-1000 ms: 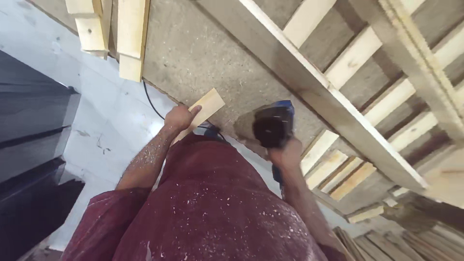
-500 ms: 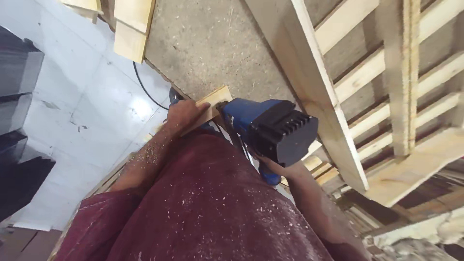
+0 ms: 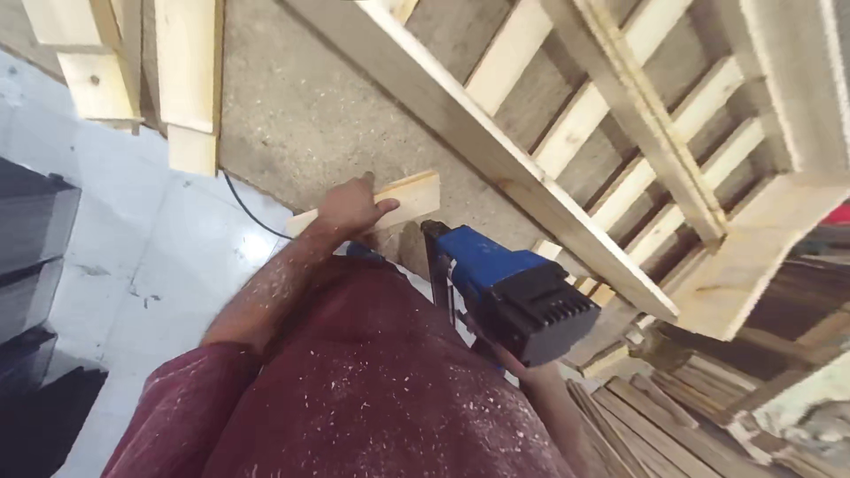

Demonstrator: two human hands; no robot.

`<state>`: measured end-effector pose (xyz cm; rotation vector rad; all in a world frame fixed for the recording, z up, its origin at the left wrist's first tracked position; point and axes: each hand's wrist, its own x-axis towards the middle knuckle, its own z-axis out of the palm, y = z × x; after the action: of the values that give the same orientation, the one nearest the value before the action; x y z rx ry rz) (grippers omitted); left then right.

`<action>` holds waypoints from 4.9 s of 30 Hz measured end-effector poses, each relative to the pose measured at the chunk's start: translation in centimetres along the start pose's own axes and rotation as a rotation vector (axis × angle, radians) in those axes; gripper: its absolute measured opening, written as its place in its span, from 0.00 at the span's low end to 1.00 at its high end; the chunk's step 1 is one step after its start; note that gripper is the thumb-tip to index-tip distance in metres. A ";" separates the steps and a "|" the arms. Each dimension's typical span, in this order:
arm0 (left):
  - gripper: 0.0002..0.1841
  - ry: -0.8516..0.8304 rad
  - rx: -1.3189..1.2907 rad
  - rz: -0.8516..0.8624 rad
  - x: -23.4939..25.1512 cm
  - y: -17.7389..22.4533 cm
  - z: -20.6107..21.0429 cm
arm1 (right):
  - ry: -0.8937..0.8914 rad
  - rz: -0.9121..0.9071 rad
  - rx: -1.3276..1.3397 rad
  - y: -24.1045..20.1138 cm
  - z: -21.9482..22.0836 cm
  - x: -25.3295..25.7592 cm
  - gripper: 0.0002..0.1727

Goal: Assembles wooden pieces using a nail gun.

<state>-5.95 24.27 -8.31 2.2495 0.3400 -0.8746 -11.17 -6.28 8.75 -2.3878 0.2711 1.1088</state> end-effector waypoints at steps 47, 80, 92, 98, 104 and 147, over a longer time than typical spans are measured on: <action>0.31 0.590 0.112 0.263 0.7 -8.0 7.2 | -0.136 -0.348 -0.276 1.5 -1.4 8.6 0.27; 0.33 -0.226 -1.697 0.247 -10.9 -15.2 -2.0 | 0.521 -0.180 -0.300 3.8 13.6 16.5 0.63; 0.35 -0.332 -1.915 0.385 -10.4 -14.9 -2.2 | 0.438 -0.238 -0.242 5.3 9.9 12.5 0.55; 0.19 0.684 -0.926 0.055 -11.5 -12.9 -5.4 | 0.487 -0.090 -0.079 7.4 8.1 8.3 0.47; 0.57 0.957 -0.022 -0.354 -3.7 -15.8 -13.2 | 0.775 0.164 0.111 18.6 0.9 8.7 0.36; 0.35 -0.142 -1.444 0.391 -3.4 23.8 10.4 | 0.420 0.281 0.021 38.5 -11.1 14.6 0.62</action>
<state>-2.66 -0.13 0.49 0.8481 0.2923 -0.3221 -8.68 -44.69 -9.63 -2.6011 0.7762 0.6951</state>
